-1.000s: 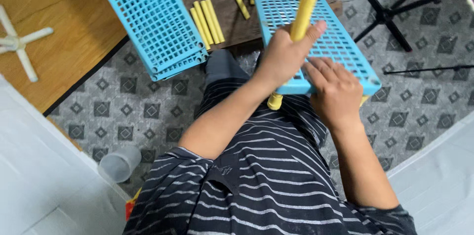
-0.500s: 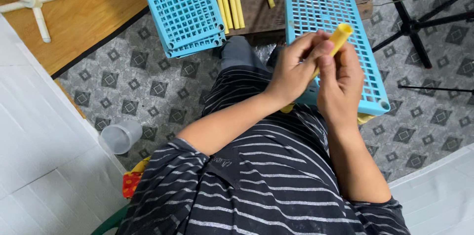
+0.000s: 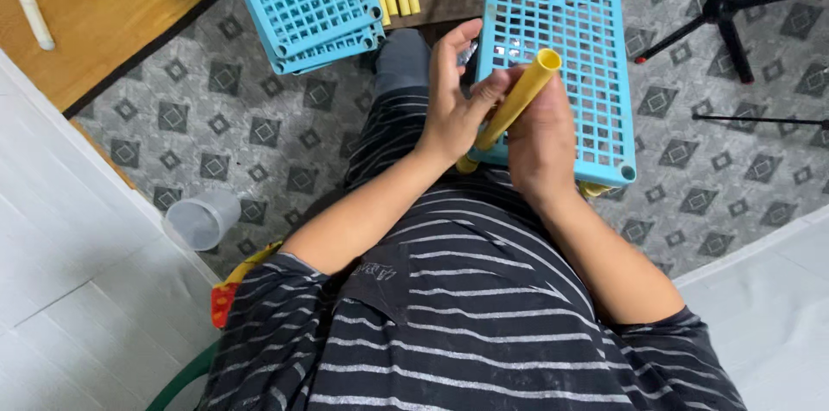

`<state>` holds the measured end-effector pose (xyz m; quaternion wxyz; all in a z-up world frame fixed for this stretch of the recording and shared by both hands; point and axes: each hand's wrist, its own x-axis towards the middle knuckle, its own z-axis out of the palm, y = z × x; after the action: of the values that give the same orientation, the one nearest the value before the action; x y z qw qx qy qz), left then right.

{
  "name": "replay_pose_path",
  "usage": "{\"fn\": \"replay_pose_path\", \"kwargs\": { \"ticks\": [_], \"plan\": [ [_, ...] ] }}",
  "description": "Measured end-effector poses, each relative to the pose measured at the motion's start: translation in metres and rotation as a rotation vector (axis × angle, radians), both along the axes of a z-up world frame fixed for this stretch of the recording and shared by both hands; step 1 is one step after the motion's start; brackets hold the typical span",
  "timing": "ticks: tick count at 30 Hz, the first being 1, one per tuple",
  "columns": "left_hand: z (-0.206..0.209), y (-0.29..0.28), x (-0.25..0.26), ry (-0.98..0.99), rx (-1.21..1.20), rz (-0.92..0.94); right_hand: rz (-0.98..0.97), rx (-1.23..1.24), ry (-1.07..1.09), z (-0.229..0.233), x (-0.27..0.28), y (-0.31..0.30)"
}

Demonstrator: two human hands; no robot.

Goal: The person assembles a plastic rack by inserting yellow cylindrical legs into the holes of light blue plastic grid panels. They handle the panels and legs by hand, repeatedly inserting and adjusting the legs to fit the panels together.

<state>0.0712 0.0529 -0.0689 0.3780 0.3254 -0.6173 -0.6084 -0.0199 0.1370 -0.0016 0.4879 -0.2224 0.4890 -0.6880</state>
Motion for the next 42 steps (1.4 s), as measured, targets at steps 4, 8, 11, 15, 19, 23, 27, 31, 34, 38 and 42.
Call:
{"fn": "replay_pose_path", "kwargs": {
  "ticks": [4,8,11,15,19,23,27,31,34,38,42],
  "plan": [
    [-0.041,-0.001,-0.009,0.306,0.515,-0.044,0.029,0.007,0.167,-0.011,0.005,0.008],
    [-0.073,-0.008,-0.024,-0.046,0.647,-0.149,-0.023,-0.064,0.052,-0.015,0.009,0.007],
    [-0.084,0.008,-0.022,-0.236,0.495,-0.256,-0.051,-0.027,0.039,-0.021,0.009,0.001],
    [-0.105,0.004,-0.026,-0.129,0.529,-0.342,0.224,0.108,-0.065,-0.021,-0.014,-0.011],
    [-0.091,0.007,-0.022,-0.379,0.309,-0.313,0.704,-0.072,-0.38,-0.022,-0.054,-0.029],
    [-0.058,0.001,-0.022,0.086,0.89,-0.185,0.379,-0.023,-0.273,-0.019,-0.04,-0.018],
    [-0.052,0.004,-0.02,0.165,0.947,-0.13,0.005,0.083,0.111,-0.014,0.007,0.012],
    [-0.063,0.011,-0.027,0.314,0.938,-0.145,-0.085,0.07,0.154,-0.023,0.013,0.008],
    [-0.067,0.012,-0.025,0.153,0.993,-0.177,0.083,0.183,0.094,-0.027,-0.004,0.001],
    [-0.066,0.004,-0.019,0.291,0.961,-0.202,0.485,0.108,-0.342,-0.031,-0.033,-0.019],
    [-0.056,0.002,-0.019,0.212,0.957,-0.188,0.353,0.136,-0.275,-0.006,-0.029,-0.024]
  ]
}}
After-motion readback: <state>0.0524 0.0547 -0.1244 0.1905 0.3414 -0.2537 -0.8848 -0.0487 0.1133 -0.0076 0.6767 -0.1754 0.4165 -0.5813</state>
